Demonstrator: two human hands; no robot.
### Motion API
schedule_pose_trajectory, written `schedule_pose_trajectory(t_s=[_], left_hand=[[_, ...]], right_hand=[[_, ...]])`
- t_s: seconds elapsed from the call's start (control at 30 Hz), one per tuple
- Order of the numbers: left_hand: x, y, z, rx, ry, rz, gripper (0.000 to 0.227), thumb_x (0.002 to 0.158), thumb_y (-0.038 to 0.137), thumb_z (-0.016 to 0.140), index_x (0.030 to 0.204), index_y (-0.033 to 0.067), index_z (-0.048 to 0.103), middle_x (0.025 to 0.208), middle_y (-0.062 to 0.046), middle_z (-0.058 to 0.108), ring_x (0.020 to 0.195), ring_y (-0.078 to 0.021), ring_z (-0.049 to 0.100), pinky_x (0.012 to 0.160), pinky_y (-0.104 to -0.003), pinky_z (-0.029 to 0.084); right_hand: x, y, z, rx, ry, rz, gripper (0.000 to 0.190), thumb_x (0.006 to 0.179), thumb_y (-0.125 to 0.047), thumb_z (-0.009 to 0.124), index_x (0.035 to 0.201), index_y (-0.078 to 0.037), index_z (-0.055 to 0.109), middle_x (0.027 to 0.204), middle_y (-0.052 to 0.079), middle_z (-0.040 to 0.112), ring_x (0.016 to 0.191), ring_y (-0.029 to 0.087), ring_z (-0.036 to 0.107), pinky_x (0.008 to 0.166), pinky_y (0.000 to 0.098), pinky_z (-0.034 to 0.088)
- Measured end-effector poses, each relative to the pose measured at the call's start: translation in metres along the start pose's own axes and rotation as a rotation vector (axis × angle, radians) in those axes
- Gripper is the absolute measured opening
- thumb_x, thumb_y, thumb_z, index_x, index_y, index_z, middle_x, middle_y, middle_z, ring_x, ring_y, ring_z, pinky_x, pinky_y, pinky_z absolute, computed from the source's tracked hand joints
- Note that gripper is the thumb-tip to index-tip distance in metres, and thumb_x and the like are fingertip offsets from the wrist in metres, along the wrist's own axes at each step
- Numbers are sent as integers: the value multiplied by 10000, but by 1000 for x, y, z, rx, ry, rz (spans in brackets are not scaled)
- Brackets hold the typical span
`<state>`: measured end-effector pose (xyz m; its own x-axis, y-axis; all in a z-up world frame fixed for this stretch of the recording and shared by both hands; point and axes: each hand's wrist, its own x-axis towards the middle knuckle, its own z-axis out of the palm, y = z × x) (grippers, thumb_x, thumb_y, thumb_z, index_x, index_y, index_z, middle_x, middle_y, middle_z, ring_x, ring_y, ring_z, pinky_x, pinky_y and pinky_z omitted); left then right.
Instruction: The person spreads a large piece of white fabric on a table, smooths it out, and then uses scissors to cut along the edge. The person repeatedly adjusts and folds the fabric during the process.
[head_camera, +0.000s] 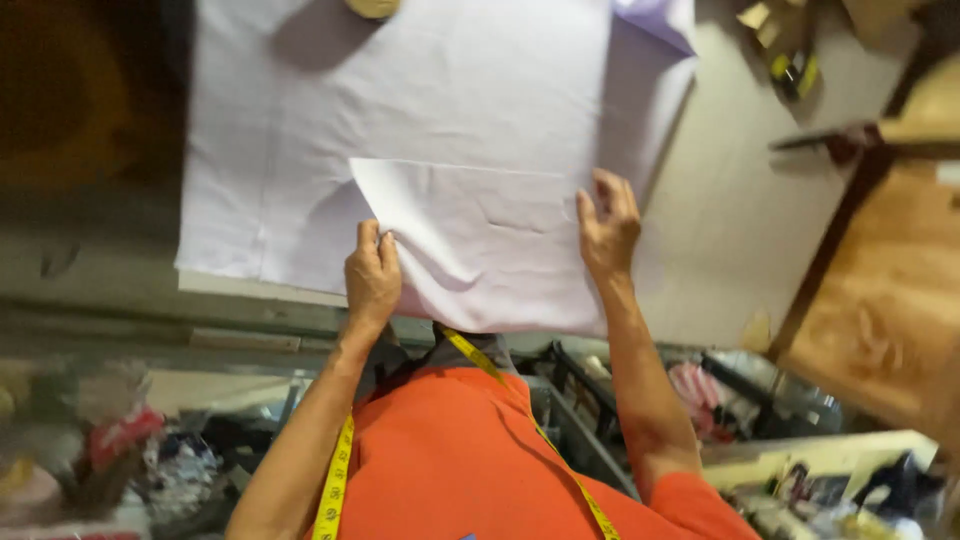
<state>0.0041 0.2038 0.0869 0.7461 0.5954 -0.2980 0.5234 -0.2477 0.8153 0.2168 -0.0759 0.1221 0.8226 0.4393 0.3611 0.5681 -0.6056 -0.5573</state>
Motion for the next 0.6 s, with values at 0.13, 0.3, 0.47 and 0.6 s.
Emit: schedule_pose_trajectory(t_s=[0.13,0.3,0.47,0.6], left_hand=[[49,36,-18,0,-101,178,135,1061,151,478,1154,76,540,989,-311,679,957,-583,634,788,-649,489],[153,-9,-40,-301,-159,23,113,1091,233,609,1168,162,568,928,-60,627,775,-188,698,621,-324,600],[182,-121,-57,-203,-261,-250,278,963,443,870,1067,213,754,879,8,727,766,-110,730,605,-290,582],[143,-72,-70,-137,-312,-140,367,789,205,977,1041,88,736,887,-94,742,767,-149,741,642,-282,591]], right_hand=[[-160,31,-66,-139,4,587,205,949,-140,760,1142,-80,724,986,139,728,905,321,733,773,408,591],[-289,9,-72,-151,11,898,152,940,-132,746,1085,-92,729,954,148,759,878,332,749,689,412,596],[-355,4,-20,158,131,1056,176,921,-124,765,1087,-63,765,945,168,769,812,260,755,659,371,610],[-334,-17,4,331,217,1136,190,930,-135,761,1098,-47,752,958,162,772,806,220,760,626,310,619]])
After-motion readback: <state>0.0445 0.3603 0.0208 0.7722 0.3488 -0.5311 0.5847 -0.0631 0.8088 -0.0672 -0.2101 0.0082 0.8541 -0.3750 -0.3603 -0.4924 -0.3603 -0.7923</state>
